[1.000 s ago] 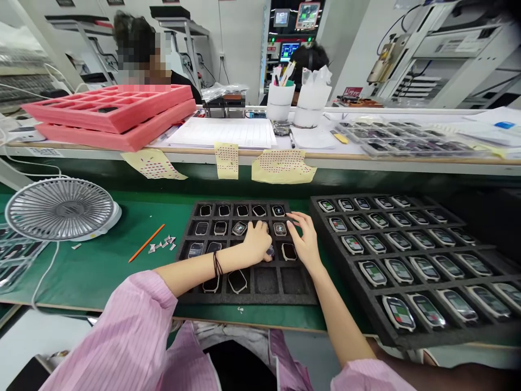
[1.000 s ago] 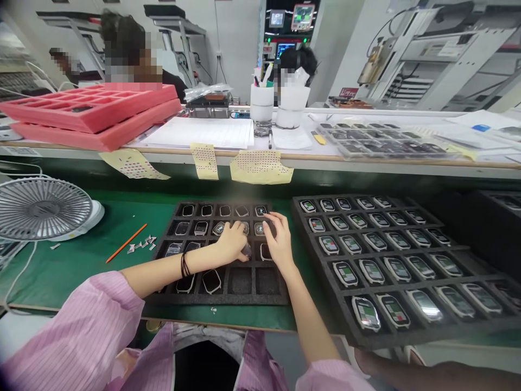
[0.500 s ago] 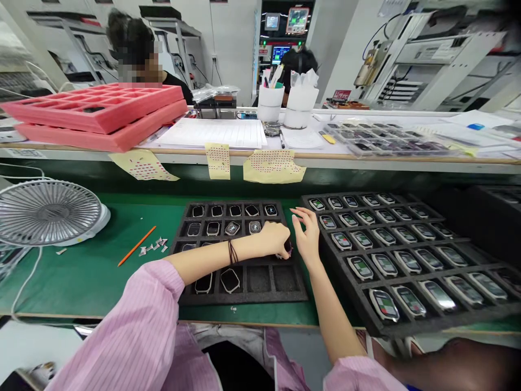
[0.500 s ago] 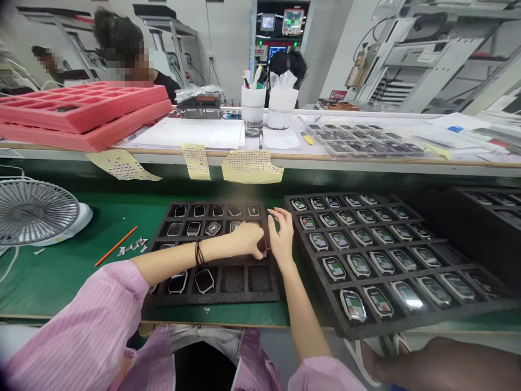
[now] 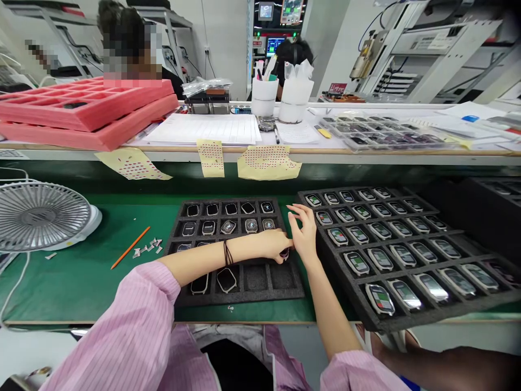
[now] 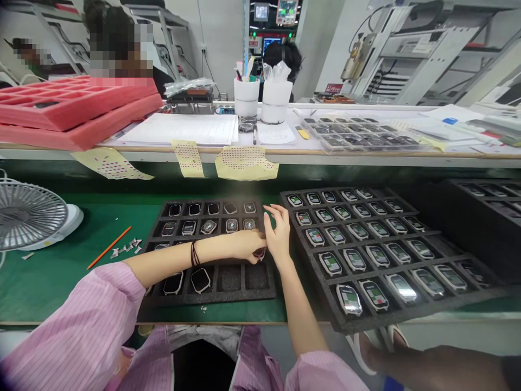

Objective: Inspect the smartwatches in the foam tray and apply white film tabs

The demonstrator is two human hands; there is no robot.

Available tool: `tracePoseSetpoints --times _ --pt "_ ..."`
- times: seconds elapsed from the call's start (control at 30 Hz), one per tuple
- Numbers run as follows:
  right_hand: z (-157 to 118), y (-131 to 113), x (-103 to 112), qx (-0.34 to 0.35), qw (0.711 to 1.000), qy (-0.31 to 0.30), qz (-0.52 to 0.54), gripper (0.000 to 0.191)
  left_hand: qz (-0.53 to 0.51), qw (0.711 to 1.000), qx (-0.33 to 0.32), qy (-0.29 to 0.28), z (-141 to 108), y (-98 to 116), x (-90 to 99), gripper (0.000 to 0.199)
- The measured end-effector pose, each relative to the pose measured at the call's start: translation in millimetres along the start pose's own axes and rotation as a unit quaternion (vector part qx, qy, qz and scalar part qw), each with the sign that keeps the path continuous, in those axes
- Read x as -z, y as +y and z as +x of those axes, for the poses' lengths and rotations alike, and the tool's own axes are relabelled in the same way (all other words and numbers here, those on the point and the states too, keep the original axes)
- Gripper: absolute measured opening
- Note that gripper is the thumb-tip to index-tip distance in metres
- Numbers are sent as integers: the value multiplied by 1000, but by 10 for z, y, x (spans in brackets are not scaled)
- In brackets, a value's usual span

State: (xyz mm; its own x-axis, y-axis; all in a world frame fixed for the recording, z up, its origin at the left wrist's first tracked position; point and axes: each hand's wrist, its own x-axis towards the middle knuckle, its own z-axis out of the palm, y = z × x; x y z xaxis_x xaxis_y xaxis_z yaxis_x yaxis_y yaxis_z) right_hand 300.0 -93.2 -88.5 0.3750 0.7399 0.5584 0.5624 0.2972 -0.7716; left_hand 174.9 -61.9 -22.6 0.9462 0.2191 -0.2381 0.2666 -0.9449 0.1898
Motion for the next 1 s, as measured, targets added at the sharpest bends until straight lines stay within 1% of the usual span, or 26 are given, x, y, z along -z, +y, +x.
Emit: tracePoseSetpoints --times 0.07,0.17,0.27,0.37,0.47,0.57,0.67,0.77,0.87,1.0 --pt "-1 -5 -2 -1 1000 -1 -2 27 8 1000 1 10 -9 7 -11 19" --pt "-3 -9 -2 -1 1000 1 -9 27 32 998 39 25 13 38 -41 11" --pt "-6 -9 0 3 1000 -1 -11 27 58 995 78 31 75 88 -74 14" --pt "-9 -10 1 3 1000 -3 -12 27 68 993 92 21 116 118 -72 22" --pt "-14 -12 0 3 1000 -4 -16 27 62 994 85 -1 105 112 -41 30" --pt "-19 -1 -7 6 1000 -5 -22 27 57 994 87 -15 104 122 -33 25" --pt "-16 22 -14 9 1000 -4 -27 27 58 993 96 -24 162 170 -55 24" --pt "-5 43 -12 7 1000 4 -28 26 54 994 87 -30 213 191 -60 20" --pt "0 49 -13 1 1000 7 -17 25 50 996 67 -21 176 128 -40 17" --pt "-18 62 -37 2 1000 -4 -14 25 43 998 47 -18 64 4 -43 17"
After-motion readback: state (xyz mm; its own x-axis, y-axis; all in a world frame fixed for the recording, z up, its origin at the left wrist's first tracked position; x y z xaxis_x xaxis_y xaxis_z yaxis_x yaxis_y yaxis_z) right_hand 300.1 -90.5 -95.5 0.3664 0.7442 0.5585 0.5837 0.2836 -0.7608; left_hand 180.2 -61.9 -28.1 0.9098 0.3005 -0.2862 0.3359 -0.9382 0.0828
